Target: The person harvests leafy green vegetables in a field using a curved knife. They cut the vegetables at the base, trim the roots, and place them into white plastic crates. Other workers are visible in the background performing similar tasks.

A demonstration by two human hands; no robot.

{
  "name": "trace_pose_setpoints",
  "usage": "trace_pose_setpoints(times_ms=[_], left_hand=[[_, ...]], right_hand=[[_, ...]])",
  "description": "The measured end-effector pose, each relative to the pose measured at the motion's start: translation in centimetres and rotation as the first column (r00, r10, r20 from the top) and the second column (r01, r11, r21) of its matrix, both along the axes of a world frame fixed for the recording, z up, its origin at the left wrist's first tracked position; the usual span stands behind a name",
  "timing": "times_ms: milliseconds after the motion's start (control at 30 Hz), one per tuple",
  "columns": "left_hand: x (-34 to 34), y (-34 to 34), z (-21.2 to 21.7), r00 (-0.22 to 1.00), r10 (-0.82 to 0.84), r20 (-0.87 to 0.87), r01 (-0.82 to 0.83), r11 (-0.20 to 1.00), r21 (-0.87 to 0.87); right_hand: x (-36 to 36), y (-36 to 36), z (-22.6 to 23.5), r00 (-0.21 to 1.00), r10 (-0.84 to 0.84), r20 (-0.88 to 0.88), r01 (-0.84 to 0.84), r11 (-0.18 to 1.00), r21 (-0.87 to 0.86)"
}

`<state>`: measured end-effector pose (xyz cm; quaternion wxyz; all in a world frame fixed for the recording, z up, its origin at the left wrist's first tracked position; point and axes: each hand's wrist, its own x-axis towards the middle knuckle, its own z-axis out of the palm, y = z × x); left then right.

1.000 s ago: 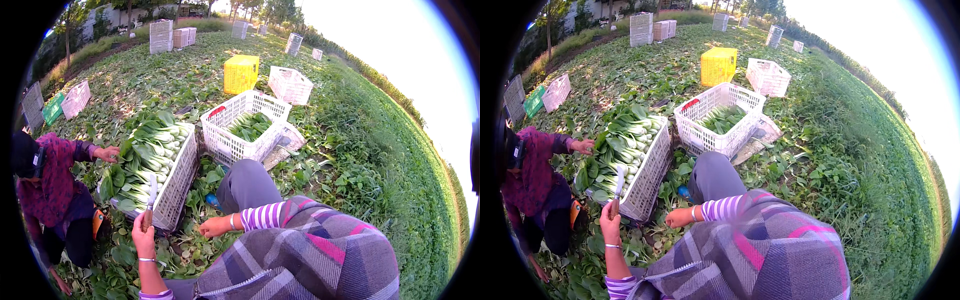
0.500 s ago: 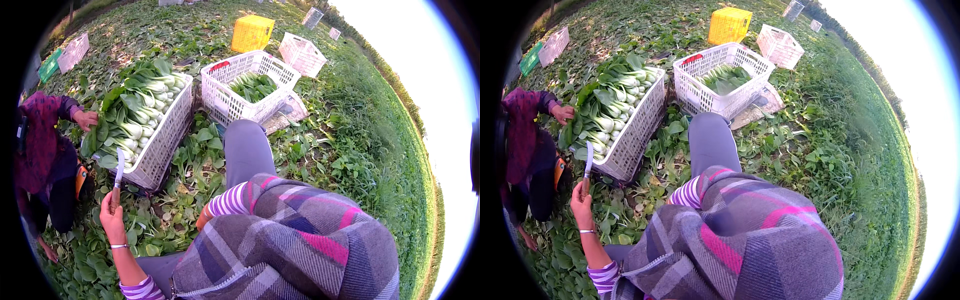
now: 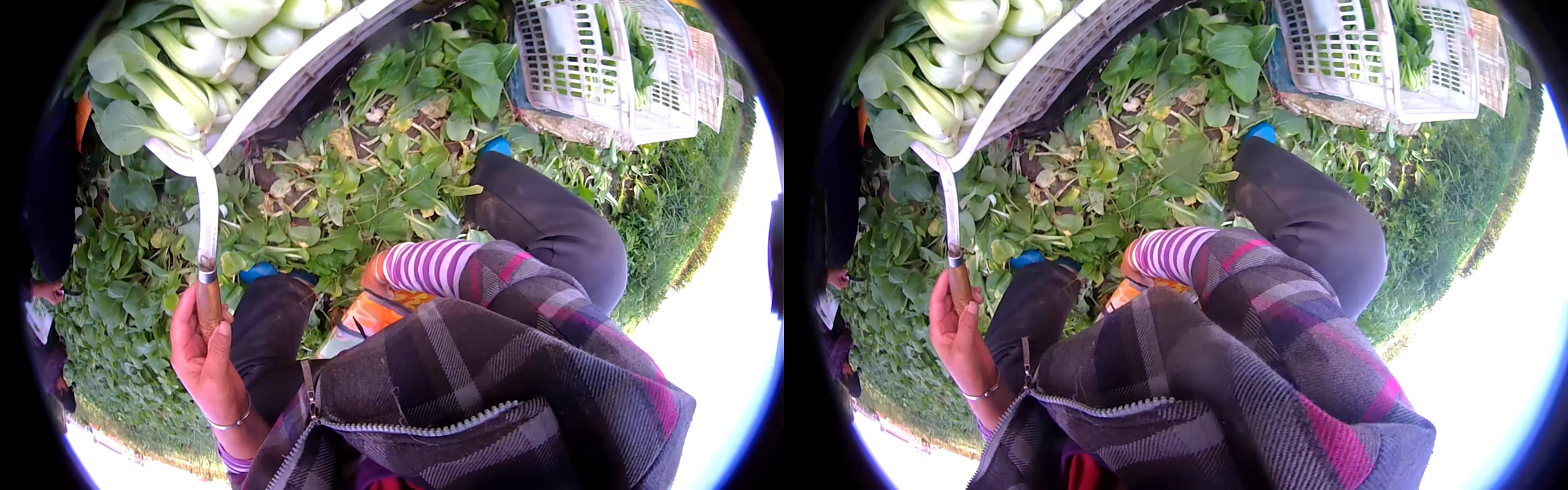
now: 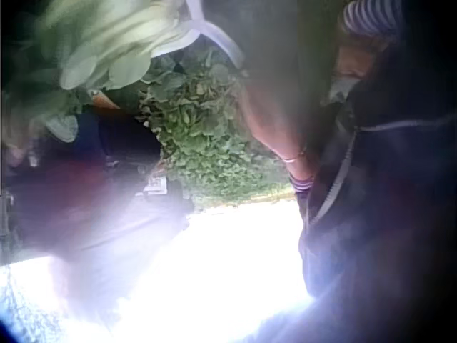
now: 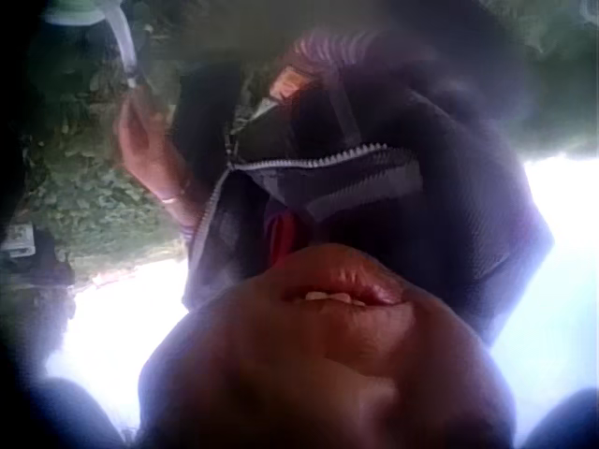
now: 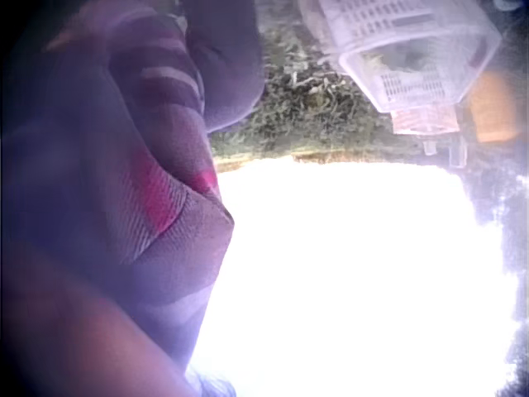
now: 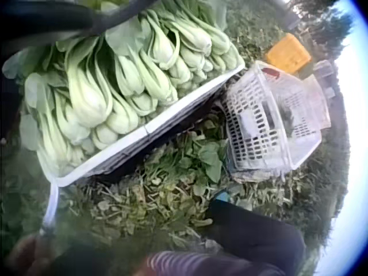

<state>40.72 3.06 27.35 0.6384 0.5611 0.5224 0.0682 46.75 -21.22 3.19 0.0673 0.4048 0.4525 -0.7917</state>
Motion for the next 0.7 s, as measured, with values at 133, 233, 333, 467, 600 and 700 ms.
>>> trace_pose_setpoints(times_ms=[133, 233, 333, 467, 600, 700], left_hand=[[0.9, -0.1, -1.8, 0.99, 0.031, -0.14, -0.043, 0.996, -0.08], [0.8, -0.4, -3.0, 0.984, 0.017, -0.179, -0.038, 0.992, -0.116], [0.9, -0.9, -3.4, 0.988, -0.038, -0.147, 0.022, 0.994, -0.11], [1.5, -2.2, -3.3, 0.988, -0.144, -0.058, 0.142, 0.989, -0.044], [3.9, -4.7, -2.0, 0.989, -0.146, 0.039, 0.148, 0.987, -0.057], [5.2, -6.2, -0.4, 0.936, -0.352, -0.006, 0.352, 0.935, 0.043]], right_hand=[[0.7, -0.2, 2.1, 0.997, 0.072, 0.008, -0.072, 0.997, 0.027], [1.4, -2.5, 5.7, 0.993, 0.112, 0.042, -0.116, 0.985, 0.131], [4.3, -5.1, 9.5, 0.999, -0.03, 0.029, 0.02, 0.95, 0.31], [11.0, -4.5, 13.2, 0.972, -0.144, 0.189, 0.063, 0.923, 0.379], [19.0, -2.2, 16.1, 0.927, -0.259, 0.273, 0.136, 0.908, 0.397], [23.4, -3.6, 15.9, 0.911, -0.29, 0.294, 0.159, 0.903, 0.398]])
